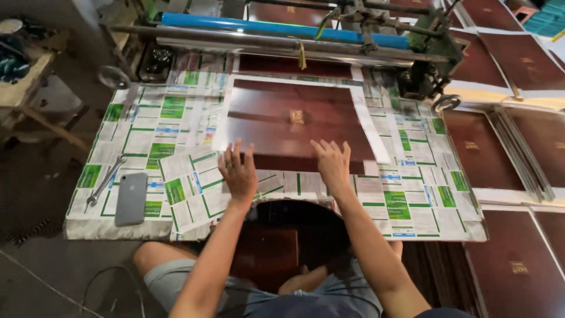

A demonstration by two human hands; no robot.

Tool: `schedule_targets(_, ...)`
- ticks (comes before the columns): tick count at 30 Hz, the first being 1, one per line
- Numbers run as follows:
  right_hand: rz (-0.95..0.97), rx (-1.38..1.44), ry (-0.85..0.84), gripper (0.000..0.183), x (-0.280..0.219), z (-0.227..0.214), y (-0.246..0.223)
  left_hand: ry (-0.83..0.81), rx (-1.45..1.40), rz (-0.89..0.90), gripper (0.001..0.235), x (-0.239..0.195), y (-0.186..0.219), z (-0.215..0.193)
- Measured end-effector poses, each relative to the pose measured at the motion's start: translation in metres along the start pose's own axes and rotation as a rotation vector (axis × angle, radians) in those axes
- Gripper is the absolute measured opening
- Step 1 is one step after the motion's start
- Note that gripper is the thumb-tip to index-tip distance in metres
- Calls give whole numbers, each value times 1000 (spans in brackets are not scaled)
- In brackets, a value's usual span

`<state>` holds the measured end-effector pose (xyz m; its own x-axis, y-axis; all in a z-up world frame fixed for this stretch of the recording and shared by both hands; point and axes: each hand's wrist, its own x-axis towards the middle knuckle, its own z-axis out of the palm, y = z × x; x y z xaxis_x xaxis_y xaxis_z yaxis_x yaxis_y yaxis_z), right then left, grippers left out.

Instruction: The person feeds printed cover sheets into a finishing machine for lamination or gluing.

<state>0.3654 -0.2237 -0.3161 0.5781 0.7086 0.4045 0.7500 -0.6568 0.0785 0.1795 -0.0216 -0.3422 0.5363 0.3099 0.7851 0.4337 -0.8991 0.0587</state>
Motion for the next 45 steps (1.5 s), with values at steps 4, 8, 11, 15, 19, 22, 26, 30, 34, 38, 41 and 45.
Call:
schedule_targets(4,144,114,-330,56,-27,60,0,-181,-278,-2,45,-48,1,15)
schedule_targets(8,150,111,-299,73,-40,60,-4,-397,-392,23,57,-66,-1,25)
schedule_targets(11,272,134,-407,72,-42,60,-3,-471,-382,-16,58,-68,3,23)
schedule_targets(15,272,127,-448,84,-14,73,6,-455,-317,2,63,-57,3,24)
schedule_targets(19,286,194,-446,84,1,64,4,-533,-305,-19,67,-61,6,16)
schedule_targets(22,267,116,-561,90,-2,61,-9,-540,-308,-27,68,-53,3,15)
schedule_targets(26,274,155,-557,91,24,79,0,-542,-315,-35,69,-52,4,20)
schedule_targets(30,306,153,-547,91,54,96,9,-555,-312,-37,69,-50,4,16)
schedule_targets(34,312,184,-523,94,84,106,18,-563,-298,-36,71,-53,7,13)
schedule_targets(38,294,218,-498,96,110,121,27,-580,-297,-48,72,-47,2,13)
schedule_targets(41,285,221,-590,99,124,121,39,-565,-319,-27,73,-45,5,18)
schedule_targets(45,275,225,-534,96,65,111,17,-581,-316,-37,74,-48,8,13)
